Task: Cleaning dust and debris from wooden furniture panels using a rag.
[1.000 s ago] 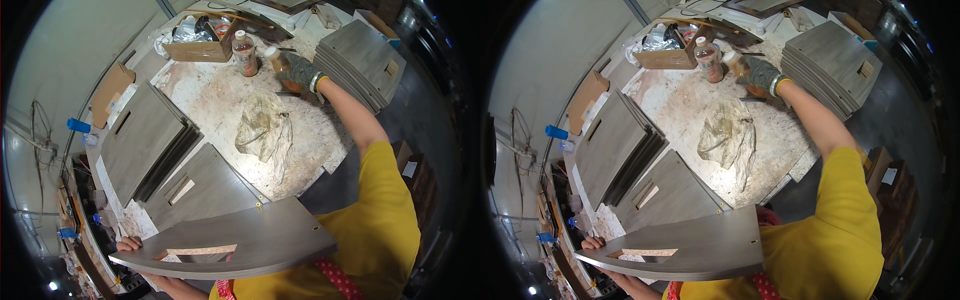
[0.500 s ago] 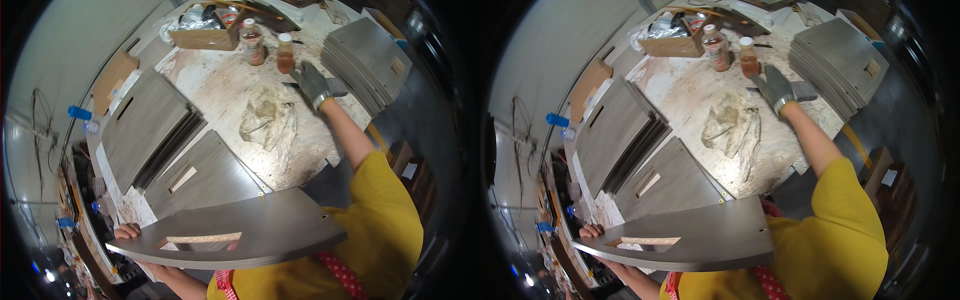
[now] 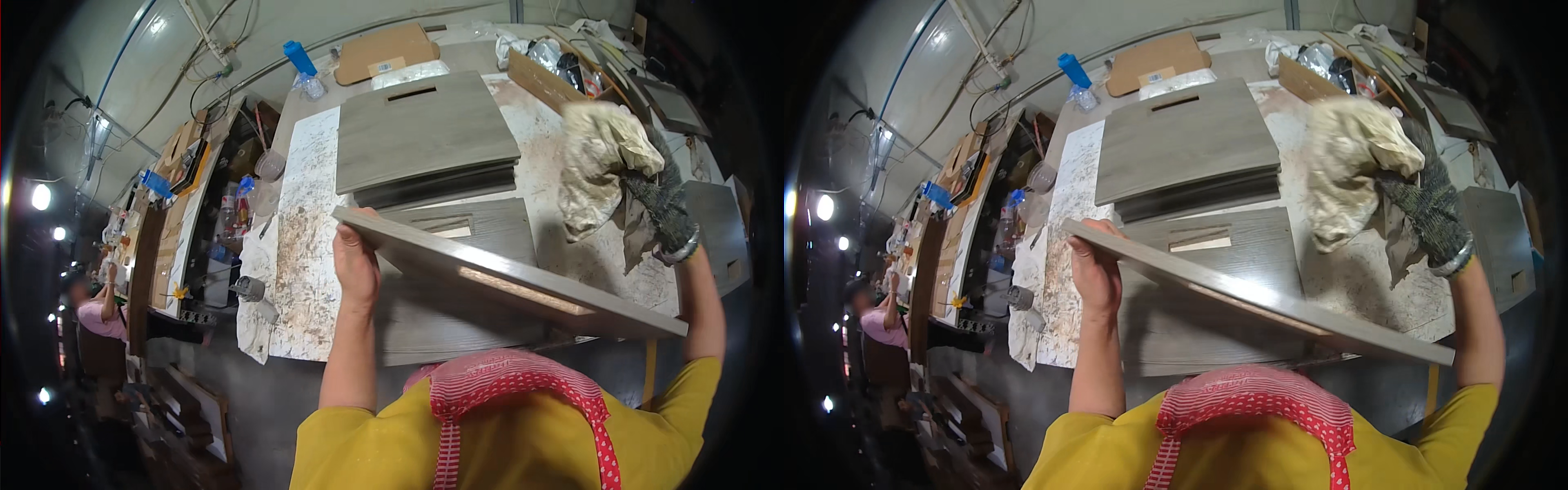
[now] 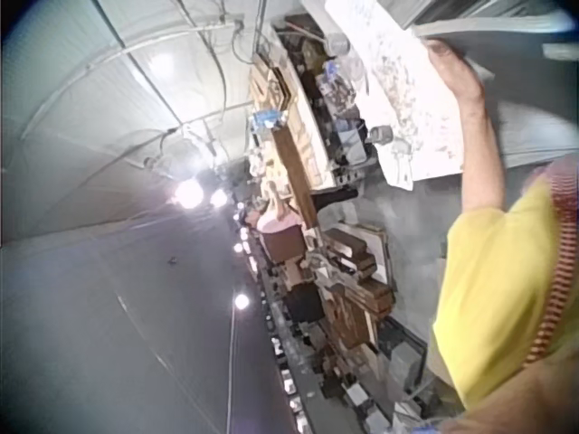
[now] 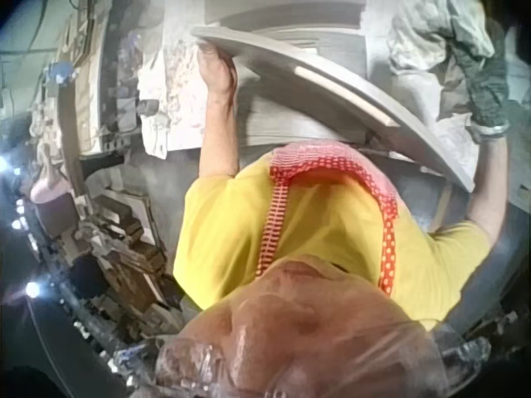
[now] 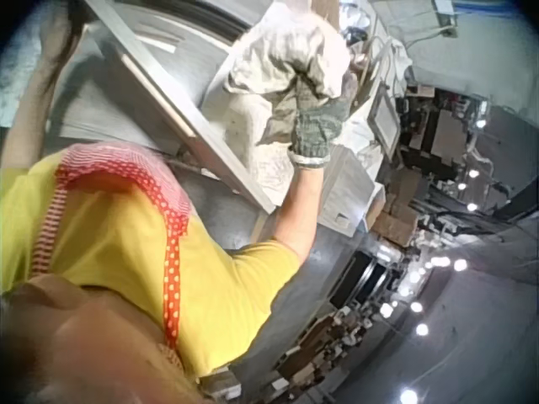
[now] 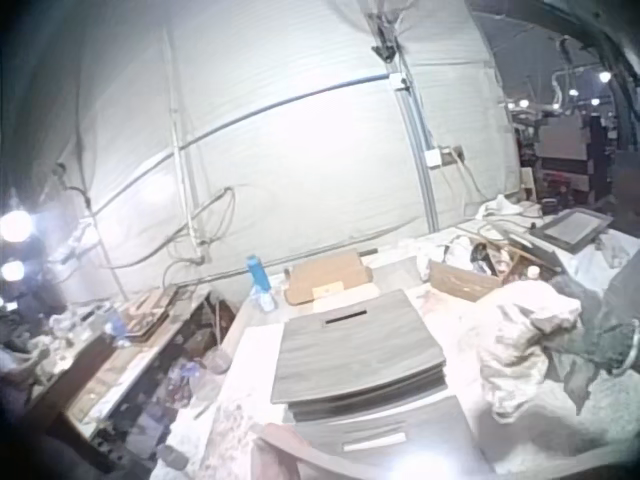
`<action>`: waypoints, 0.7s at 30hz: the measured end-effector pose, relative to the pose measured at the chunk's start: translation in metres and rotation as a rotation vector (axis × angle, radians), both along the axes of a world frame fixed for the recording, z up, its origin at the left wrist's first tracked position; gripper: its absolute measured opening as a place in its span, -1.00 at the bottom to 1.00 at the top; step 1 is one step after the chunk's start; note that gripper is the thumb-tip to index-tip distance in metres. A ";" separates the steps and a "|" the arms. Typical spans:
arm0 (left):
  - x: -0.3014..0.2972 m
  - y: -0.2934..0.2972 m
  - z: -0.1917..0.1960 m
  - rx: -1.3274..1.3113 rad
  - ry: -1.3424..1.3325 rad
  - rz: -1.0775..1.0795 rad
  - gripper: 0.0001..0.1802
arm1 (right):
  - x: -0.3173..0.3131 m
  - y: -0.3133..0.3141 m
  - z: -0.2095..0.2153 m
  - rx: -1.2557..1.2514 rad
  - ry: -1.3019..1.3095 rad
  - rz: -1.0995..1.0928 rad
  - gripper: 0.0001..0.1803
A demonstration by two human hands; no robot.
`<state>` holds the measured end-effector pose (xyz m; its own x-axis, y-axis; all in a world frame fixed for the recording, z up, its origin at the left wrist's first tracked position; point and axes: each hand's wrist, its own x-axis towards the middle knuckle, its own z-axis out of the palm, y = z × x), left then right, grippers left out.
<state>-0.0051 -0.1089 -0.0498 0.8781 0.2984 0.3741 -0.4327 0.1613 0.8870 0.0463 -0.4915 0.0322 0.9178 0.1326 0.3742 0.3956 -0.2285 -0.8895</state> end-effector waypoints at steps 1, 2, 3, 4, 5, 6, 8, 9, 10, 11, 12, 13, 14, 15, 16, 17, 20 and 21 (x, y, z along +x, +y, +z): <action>-0.003 0.000 0.000 -0.014 0.003 0.049 -0.46 | -0.008 0.021 0.021 -0.011 -0.012 0.001 -0.49; -0.002 -0.002 0.001 -0.023 -0.003 0.050 -0.46 | -0.017 0.044 0.039 -0.151 -0.144 0.111 -0.48; -0.002 -0.001 0.001 0.019 -0.018 0.102 -0.47 | -0.026 0.069 0.054 -0.293 -0.276 0.224 -0.47; 0.000 0.001 0.004 0.056 -0.034 0.141 -0.47 | -0.037 0.092 0.072 -0.442 -0.405 0.324 -0.45; 0.002 0.004 0.003 0.065 -0.038 0.054 -0.35 | -0.054 0.111 0.088 -0.594 -0.330 0.437 -0.42; 0.006 0.002 0.002 0.028 -0.071 0.019 -0.36 | -0.068 0.125 0.098 -0.745 -0.240 0.539 -0.39; 0.009 -0.005 0.001 0.067 -0.133 0.080 -0.43 | -0.064 0.144 0.089 -0.875 -0.243 0.538 -0.43; 0.008 -0.010 0.002 0.055 -0.139 0.066 -0.43 | -0.052 0.152 0.083 -0.818 -0.206 0.555 -0.46; 0.005 -0.012 0.003 0.027 -0.120 0.069 -0.47 | -0.025 0.168 0.048 -0.749 -0.508 0.571 -0.52; 0.004 -0.012 0.003 -0.003 -0.104 0.074 -0.51 | -0.024 0.202 0.060 -0.855 -0.511 0.517 -0.53; 0.004 -0.009 -0.006 0.108 -0.002 0.128 -0.59 | -0.013 0.231 0.057 -0.889 -0.647 0.504 -0.51; 0.007 -0.008 -0.006 0.102 -0.009 0.100 -0.61 | -0.004 0.255 0.055 -0.674 -0.983 0.466 -0.72; 0.011 -0.010 -0.007 0.097 -0.016 0.058 -0.64 | 0.002 0.269 0.054 -0.757 -0.981 0.444 -0.72; 0.017 -0.007 -0.011 -0.043 -0.020 0.027 -0.64 | 0.002 0.277 0.051 -0.834 -0.958 0.438 -0.70; 0.014 -0.002 -0.012 -0.043 -0.022 0.027 -0.64 | 0.001 0.283 0.049 -0.912 -0.934 0.429 -0.67; 0.007 0.003 -0.011 -0.006 0.036 0.010 -0.62 | -0.005 0.272 0.049 -0.940 -0.981 0.404 -0.65; 0.015 -0.007 0.004 -0.022 -0.101 -0.107 -0.60 | -0.044 0.209 0.068 -1.212 -0.771 0.306 -0.63; 0.012 -0.007 0.007 0.058 -0.100 -0.051 -0.60 | -0.050 0.198 0.068 -1.169 -0.784 0.260 -0.61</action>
